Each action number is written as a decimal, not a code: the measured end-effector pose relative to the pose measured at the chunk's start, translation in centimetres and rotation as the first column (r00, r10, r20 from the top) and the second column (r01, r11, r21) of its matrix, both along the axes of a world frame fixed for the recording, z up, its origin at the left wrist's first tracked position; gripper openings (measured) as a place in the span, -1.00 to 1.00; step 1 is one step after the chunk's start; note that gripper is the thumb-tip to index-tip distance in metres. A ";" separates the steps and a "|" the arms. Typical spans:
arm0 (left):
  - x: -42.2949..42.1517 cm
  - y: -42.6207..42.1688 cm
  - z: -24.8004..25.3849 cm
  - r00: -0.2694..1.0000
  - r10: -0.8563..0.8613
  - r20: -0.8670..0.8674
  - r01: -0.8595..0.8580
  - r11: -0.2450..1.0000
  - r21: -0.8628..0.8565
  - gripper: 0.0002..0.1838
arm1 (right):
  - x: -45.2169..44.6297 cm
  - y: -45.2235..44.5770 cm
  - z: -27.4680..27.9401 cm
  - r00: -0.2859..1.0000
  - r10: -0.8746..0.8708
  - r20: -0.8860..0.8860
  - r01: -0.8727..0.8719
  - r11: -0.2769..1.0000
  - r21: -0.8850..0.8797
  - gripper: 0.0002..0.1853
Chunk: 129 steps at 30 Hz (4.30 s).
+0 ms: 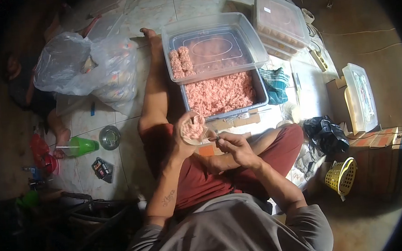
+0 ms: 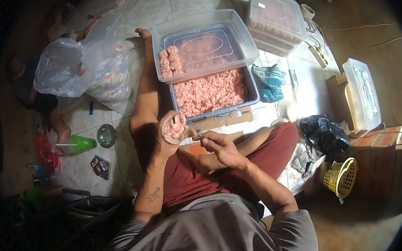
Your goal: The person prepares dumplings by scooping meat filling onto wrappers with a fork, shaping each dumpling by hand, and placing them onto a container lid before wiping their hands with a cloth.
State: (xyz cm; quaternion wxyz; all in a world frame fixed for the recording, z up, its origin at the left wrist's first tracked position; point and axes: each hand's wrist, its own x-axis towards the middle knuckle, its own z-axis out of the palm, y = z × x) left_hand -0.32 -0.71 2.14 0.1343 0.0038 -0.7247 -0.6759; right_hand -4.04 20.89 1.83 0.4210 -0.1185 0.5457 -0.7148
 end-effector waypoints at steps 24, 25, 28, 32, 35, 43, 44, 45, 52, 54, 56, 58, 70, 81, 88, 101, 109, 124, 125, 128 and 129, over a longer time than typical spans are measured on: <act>0.5 0.3 0.7 0.994 -0.104 -0.022 0.104 0.905 0.413 -0.49 | 2.2 1.9 -0.3 0.984 -0.052 -0.172 0.098 0.957 0.273 -0.78; 0.2 0.4 0.5 0.998 -0.043 -0.038 0.052 0.957 0.285 -0.57 | 2.3 2.1 -0.3 0.999 -0.041 -0.016 0.043 0.975 0.220 -0.76; 0.2 1.2 0.7 0.999 -0.042 -0.032 0.043 0.999 0.027 -0.69 | 3.1 0.4 -0.7 0.932 -0.060 -0.357 0.107 0.988 0.113 -0.76; -0.6 3.2 -0.8 0.984 0.174 -0.048 -0.180 0.964 -0.193 -0.65 | 2.8 -1.8 -1.0 0.678 -0.042 -0.733 0.295 0.930 0.221 -0.78; -0.2 2.8 -1.0 0.978 0.209 -0.031 -0.193 0.944 0.269 -0.50 | 2.0 -0.7 1.4 0.636 -0.017 -0.771 0.382 0.875 0.296 -0.78; 2.1 0.4 0.6 0.985 0.084 0.149 -0.015 0.911 -0.412 -0.63 | -3.1 0.5 5.3 0.380 0.231 -0.896 0.137 0.944 0.302 -0.72; 2.1 0.3 1.0 0.946 0.179 0.272 -0.086 0.943 -0.320 -0.64 | -4.5 0.4 5.6 0.262 0.243 -0.934 0.153 0.945 0.289 -0.74; 2.5 -0.4 2.0 0.949 0.101 0.299 -0.029 0.972 -0.234 -0.62 | -5.8 0.3 5.3 0.293 0.242 -0.925 0.179 0.936 0.301 -0.78; 4.9 -0.3 0.5 0.936 -0.097 0.339 0.115 0.993 -0.032 -0.68 | -13.2 -7.1 -1.5 0.100 0.538 -0.837 0.363 0.764 0.534 -0.75; 5.2 0.2 0.4 0.955 -0.061 0.289 0.028 0.993 0.118 -0.65 | -14.0 -9.4 -3.4 0.062 0.616 -0.785 0.214 0.760 0.613 -0.72; 5.4 -0.4 -0.1 0.946 0.038 0.323 -0.005 0.995 -0.100 -0.61 | -14.1 -9.7 -2.4 0.001 0.653 -0.757 0.244 0.734 0.633 -0.79; 5.3 -0.6 -0.3 0.966 0.079 0.247 -0.070 0.997 -0.046 -0.58 | -14.5 -8.2 -0.9 0.075 0.542 -0.837 0.218 0.810 0.544 -0.85; 0.3 -1.9 -0.4 0.966 0.079 0.247 -0.019 0.971 -0.238 -0.63 | -5.2 -3.6 9.2 0.324 0.335 -0.885 0.036 0.930 0.365 -0.86; 0.7 -0.8 1.8 0.976 0.139 0.170 -0.087 0.956 -0.279 -0.70 | -2.1 -3.1 10.6 0.486 0.240 -0.840 0.157 0.922 0.354 -0.93; 0.8 -1.6 2.0 0.997 0.074 -0.001 -0.073 0.996 -0.056 -0.61 | -1.3 -3.1 10.6 0.677 0.111 -0.727 0.269 0.883 0.385 -0.96; 0.6 -1.9 2.0 0.990 0.107 0.089 -0.076 0.949 -0.307 -0.62 | -1.1 -3.3 10.4 0.637 0.145 -0.757 0.252 0.889 0.383 -0.94; 0.1 0.0 0.5 0.978 0.202 0.058 -0.190 0.968 -0.163 -0.63 | -0.6 -3.6 9.1 0.731 0.119 -0.672 0.228 0.886 0.405 -0.92; 0.3 -0.8 2.1 0.986 0.048 0.159 -0.034 0.995 -0.092 -0.77 | -0.9 -3.5 8.0 0.662 0.112 -0.741 0.240 0.905 0.351 -0.95; 0.4 -1.5 1.3 1.000 0.019 0.021 -0.018 0.999 -0.048 -0.77 | -0.7 -3.0 8.4 0.733 0.023 -0.680 0.281 0.901 0.332 -0.95; 0.7 -2.9 0.8 0.989 -0.046 0.143 0.072 0.981 -0.179 -0.74 | -0.2 -2.9 8.0 0.784 -0.077 -0.616 0.332 0.890 0.312 -0.93; -0.1 -1.9 1.7 0.968 0.044 0.248 0.059 0.917 -0.394 -0.74 | -0.4 -3.5 7.5 0.712 -0.002 -0.702 0.307 0.900 0.309 -0.94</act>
